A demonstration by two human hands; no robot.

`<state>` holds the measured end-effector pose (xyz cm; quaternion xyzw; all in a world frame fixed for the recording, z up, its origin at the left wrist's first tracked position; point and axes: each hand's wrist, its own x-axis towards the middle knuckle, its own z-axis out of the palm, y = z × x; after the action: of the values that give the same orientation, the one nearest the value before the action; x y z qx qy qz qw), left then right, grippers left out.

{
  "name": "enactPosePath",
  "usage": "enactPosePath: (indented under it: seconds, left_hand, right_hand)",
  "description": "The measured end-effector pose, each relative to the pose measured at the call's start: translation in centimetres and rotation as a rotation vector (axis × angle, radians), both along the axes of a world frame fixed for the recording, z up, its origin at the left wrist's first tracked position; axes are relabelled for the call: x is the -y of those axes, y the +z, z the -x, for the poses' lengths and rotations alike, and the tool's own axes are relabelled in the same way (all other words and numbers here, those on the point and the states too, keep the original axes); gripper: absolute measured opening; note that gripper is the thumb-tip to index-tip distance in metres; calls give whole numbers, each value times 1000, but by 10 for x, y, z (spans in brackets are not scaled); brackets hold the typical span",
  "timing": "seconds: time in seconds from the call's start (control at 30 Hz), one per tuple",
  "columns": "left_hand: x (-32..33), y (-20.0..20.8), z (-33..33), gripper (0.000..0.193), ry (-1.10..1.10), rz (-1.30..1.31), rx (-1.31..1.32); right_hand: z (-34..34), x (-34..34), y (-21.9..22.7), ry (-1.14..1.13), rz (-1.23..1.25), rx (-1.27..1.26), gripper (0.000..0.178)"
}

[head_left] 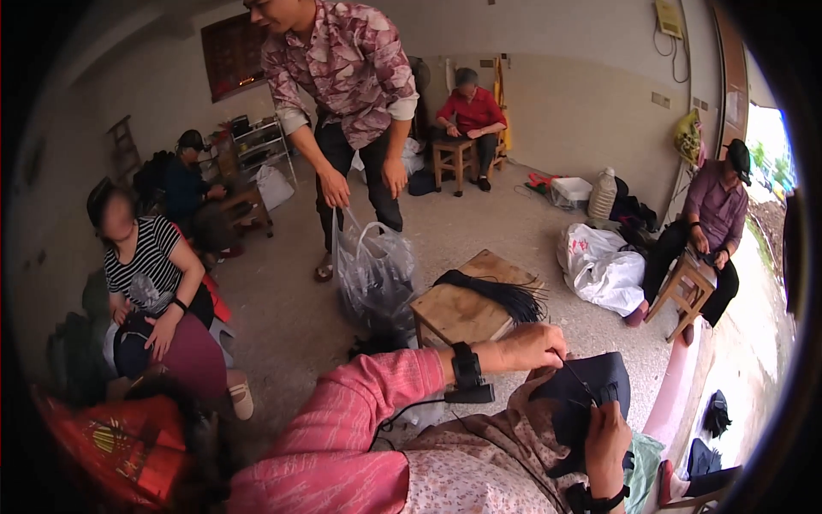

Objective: The recorder is hand-sewing components of a shoe upper using a needle and thread.

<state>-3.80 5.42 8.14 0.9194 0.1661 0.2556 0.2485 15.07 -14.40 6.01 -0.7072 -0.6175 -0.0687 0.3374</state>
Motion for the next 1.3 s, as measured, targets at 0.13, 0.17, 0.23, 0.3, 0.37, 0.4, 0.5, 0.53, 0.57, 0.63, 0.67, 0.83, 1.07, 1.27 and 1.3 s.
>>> enactPosePath:
  seconds: [0.13, 0.17, 0.23, 0.3, 0.37, 0.4, 0.5, 0.53, 0.57, 0.63, 0.67, 0.83, 1.07, 1.27, 1.3]
  left_hand:
    - [-6, -1, 24, 18, -84, -38, 10]
    - [-4, -3, 26, 19, -27, -14, -111]
    - [0, -8, 34, 20, -14, -56, -148]
    - [2, -11, 40, 23, 24, -110, -261]
    - [2, -11, 43, 23, 56, -159, -248]
    - [2, -11, 42, 23, 88, -219, -275]
    - [-1, -7, 34, 23, 17, -24, -175]
    - [-1, -7, 28, 24, -97, 160, -51]
    - [-2, -6, 22, 25, -175, 328, -17]
    - [1, 0, 11, 29, -301, 820, -16]
    - [6, 4, 3, 34, -275, 704, 0]
    - [34, 39, -22, 26, -54, 177, 329]
    - [33, 54, -40, 21, -291, 746, 74]
    - [26, 19, -42, 20, -274, 788, 20]
    - [25, 16, -42, 18, -229, 828, -3]
  right_hand:
    - [-2, 0, -6, 50, -47, -44, 13]
    - [-3, 0, -7, 60, -41, -37, 13]
    - [-3, 0, -7, 30, -40, -92, 12]
    - [-1, 0, -7, 51, -39, -82, 11]
    - [0, -2, -6, 62, -38, -72, 10]
    - [0, -3, -6, 82, -50, -84, 10]
    - [2, -2, -6, 58, -1, -194, 9]
    - [2, -3, -6, 78, -13, -160, 8]
    - [3, -4, -7, 76, -49, -123, 6]
    - [4, 1, -7, 4, 46, -264, 8]
    - [5, 2, -7, 20, 0, -258, 9]
    - [3, 1, -3, 93, -43, -189, 11]
    - [-1, 5, -3, 122, -13, -135, 11]
    - [-3, 7, 4, 143, -13, -177, 10]
    - [-5, 7, 6, 163, 2, -164, 10]
